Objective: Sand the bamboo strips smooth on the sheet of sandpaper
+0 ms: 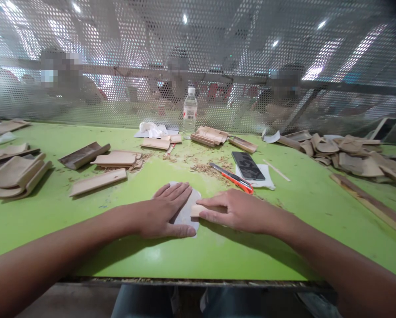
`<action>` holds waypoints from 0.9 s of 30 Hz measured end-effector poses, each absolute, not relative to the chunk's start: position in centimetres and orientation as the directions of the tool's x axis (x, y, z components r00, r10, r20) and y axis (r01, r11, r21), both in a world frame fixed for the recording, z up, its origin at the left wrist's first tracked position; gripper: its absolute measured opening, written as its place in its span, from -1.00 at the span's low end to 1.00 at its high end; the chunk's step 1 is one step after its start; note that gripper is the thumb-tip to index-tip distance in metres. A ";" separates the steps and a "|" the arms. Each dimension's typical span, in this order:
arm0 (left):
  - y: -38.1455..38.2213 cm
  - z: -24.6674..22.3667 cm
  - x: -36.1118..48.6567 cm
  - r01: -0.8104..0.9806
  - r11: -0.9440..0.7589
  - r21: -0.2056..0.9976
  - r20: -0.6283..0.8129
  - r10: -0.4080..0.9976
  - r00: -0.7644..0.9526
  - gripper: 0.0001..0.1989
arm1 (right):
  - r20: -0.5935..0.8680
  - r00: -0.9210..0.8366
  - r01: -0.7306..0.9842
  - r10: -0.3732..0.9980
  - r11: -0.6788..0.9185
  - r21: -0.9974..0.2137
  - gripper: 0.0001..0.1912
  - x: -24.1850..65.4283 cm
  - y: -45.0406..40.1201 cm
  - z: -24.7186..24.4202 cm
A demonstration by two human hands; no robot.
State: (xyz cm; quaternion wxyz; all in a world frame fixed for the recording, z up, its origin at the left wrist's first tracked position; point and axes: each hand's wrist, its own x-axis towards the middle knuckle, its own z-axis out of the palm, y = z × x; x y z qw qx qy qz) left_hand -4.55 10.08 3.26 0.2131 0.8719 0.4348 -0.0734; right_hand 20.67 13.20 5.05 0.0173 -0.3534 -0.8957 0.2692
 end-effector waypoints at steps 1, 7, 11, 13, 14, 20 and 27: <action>10.1 3.2 -4.5 0.793 -0.529 0.302 -0.319 0.727 0.608 0.10 | -0.160 -0.737 0.641 0.657 0.602 -0.477 -0.38 20.6 13.3 5.0; 10.1 3.2 -4.5 0.796 -0.521 0.308 -0.302 0.740 0.601 0.10 | -0.009 -0.603 0.682 0.797 0.510 -0.525 -0.37 20.6 13.8 5.2; 10.0 3.1 -4.5 0.777 -0.541 0.322 -0.272 0.734 0.623 0.08 | -0.251 -0.686 0.476 0.683 0.162 -0.864 -0.24 20.8 13.5 5.8; 10.0 3.2 -4.5 0.772 -0.549 0.320 -0.265 0.731 0.629 0.07 | -0.327 -0.728 0.433 0.603 0.033 -0.901 -0.22 20.8 13.3 6.0; 10.0 3.2 -4.5 0.773 -0.549 0.318 -0.268 0.730 0.629 0.06 | -0.329 -0.739 0.428 0.587 0.033 -0.903 -0.23 20.8 13.3 6.0; 10.0 3.1 -4.6 0.783 -0.539 0.310 -0.284 0.734 0.617 0.09 | -0.014 -0.679 0.574 0.734 0.520 -0.633 -0.44 20.6 14.0 4.9; 10.0 3.3 -4.5 0.785 -0.537 0.309 -0.299 0.729 0.616 0.11 | -0.035 -0.745 0.657 0.667 0.722 -0.220 -0.35 20.1 13.8 4.2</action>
